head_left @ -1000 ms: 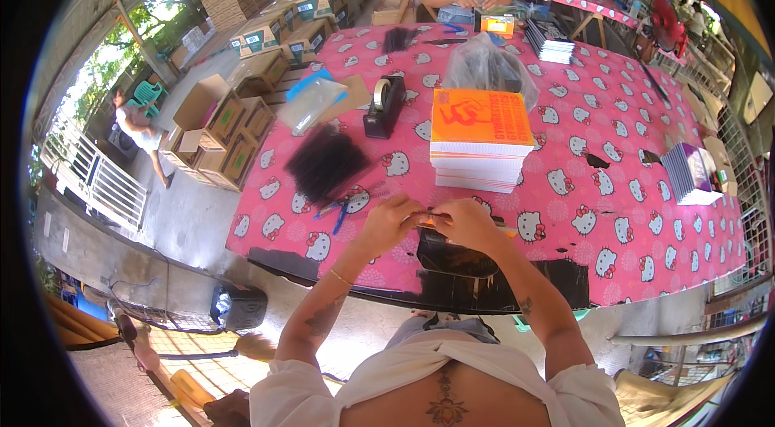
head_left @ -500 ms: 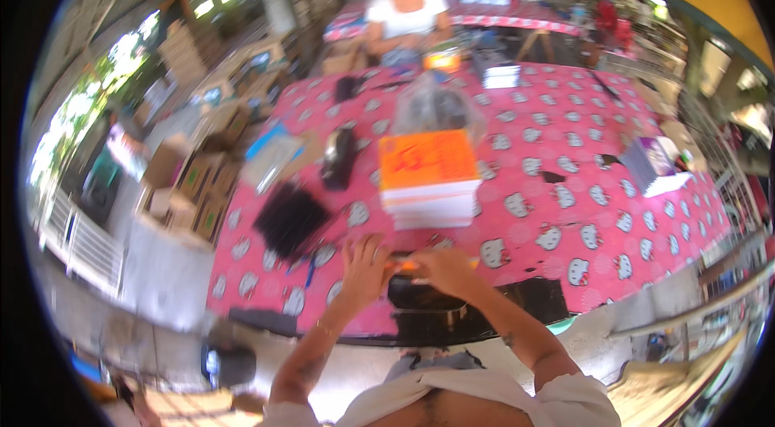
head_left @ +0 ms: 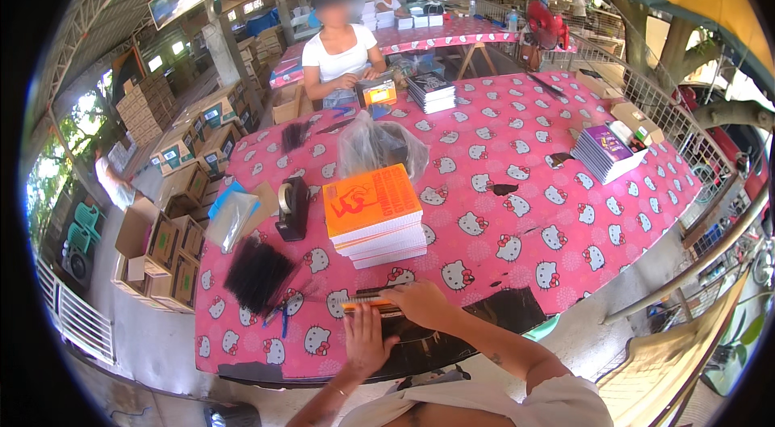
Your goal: The person inserts plastic spiral coils into the punched holes of printed books and then trims or secures the ends by hand.
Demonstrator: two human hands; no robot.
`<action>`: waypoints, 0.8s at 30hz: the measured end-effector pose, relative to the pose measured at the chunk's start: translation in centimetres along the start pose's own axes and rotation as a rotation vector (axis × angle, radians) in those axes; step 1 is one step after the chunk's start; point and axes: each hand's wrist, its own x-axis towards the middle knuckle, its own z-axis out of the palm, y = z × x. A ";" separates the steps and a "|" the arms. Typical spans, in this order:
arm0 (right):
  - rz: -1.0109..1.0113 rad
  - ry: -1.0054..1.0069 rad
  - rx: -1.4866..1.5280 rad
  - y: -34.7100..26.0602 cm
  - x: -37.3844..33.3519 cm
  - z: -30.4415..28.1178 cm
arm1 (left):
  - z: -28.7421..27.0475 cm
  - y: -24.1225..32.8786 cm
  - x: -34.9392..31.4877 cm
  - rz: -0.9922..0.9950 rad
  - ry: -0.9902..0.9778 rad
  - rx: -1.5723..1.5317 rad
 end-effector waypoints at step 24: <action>0.196 -0.011 0.344 1.7 -1.3 -4.3 | 1.7 2.9 -2.8 0.133 0.062 -0.129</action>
